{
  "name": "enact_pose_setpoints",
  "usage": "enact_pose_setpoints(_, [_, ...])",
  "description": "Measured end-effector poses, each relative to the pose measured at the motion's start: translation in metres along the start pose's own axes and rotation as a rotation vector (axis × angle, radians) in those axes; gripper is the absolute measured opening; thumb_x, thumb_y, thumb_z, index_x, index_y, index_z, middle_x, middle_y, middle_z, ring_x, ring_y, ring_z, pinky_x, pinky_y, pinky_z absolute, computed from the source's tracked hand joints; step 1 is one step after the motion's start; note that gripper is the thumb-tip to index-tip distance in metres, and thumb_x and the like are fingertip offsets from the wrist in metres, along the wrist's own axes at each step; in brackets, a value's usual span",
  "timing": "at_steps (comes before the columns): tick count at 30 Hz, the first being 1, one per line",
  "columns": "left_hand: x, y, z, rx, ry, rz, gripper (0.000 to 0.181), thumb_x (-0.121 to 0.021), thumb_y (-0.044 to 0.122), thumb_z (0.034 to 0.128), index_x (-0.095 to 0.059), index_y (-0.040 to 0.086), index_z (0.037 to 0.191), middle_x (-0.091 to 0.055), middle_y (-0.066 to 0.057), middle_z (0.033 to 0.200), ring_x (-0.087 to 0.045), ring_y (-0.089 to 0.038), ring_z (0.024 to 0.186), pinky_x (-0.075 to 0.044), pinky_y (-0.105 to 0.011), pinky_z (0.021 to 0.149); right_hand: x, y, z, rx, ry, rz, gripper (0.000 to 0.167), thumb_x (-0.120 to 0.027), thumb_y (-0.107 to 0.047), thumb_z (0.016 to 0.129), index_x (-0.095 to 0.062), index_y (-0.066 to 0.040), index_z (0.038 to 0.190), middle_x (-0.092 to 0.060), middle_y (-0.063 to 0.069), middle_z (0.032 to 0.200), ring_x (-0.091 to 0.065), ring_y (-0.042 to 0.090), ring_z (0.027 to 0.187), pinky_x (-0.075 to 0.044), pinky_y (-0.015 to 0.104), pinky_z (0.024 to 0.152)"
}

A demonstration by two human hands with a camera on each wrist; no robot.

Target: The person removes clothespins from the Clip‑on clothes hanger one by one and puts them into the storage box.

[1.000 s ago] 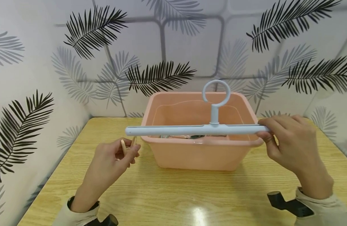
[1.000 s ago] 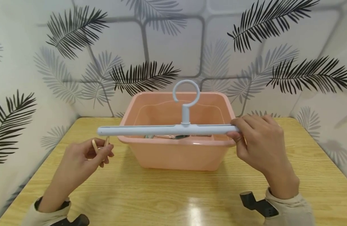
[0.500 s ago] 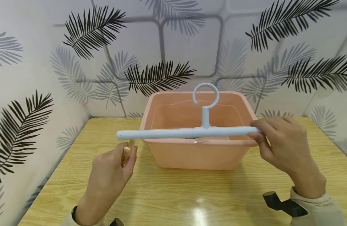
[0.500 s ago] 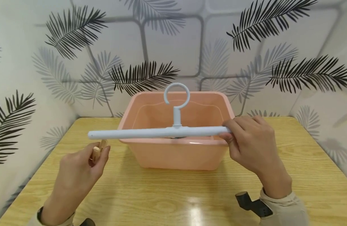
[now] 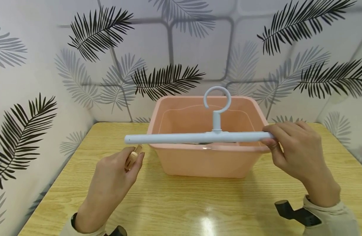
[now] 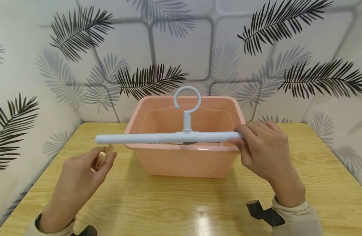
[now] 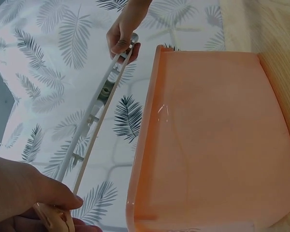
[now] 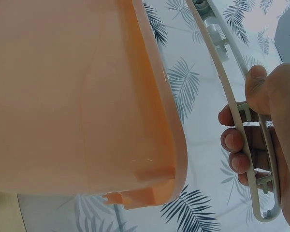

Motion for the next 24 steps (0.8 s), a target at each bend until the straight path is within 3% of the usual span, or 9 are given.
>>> enact_pose_setpoints(6, [0.001, -0.001, 0.000, 0.000, -0.002, -0.008, 0.019, -0.074, 0.001, 0.0801, -0.058, 0.006, 0.073, -0.044, 0.010, 0.054, -0.034, 0.000, 0.046, -0.033, -0.020, 0.043, 0.001, -0.001, 0.001, 0.004, 0.013, -0.003, 0.049, -0.040, -0.037, 0.101, -0.066, -0.001, 0.081, -0.065, 0.012, 0.071, -0.061, 0.034, 0.063, -0.040, 0.046, 0.055])
enact_pose_setpoints(15, [0.008, -0.002, 0.000, -0.010, 0.044, 0.021, 0.013, -0.075, 0.002, 0.0791, -0.062, 0.003, 0.076, -0.039, 0.009, 0.055, -0.032, -0.002, 0.047, -0.033, -0.022, 0.043, 0.002, 0.005, -0.001, -0.004, 0.000, -0.012, 0.052, -0.040, -0.041, 0.102, -0.066, 0.000, 0.083, -0.066, 0.013, 0.073, -0.062, 0.035, 0.066, -0.041, 0.045, 0.057])
enact_pose_setpoints(24, [0.013, -0.007, 0.001, 0.003, 0.049, 0.045, 0.032, -0.074, 0.003, 0.0812, -0.047, 0.011, 0.065, -0.029, 0.011, 0.054, -0.024, 0.000, 0.046, -0.023, -0.019, 0.042, 0.004, 0.006, -0.002, -0.005, 0.011, -0.016, 0.055, -0.039, -0.043, 0.102, -0.066, 0.000, 0.083, -0.066, 0.012, 0.072, -0.062, 0.034, 0.064, -0.040, 0.045, 0.055])
Point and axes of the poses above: each hand's wrist, its own z-axis towards the middle knuckle, its own x-axis out of the back of the hand, y = z × x, the point moved 10 cm from there along z, towards the middle knuckle
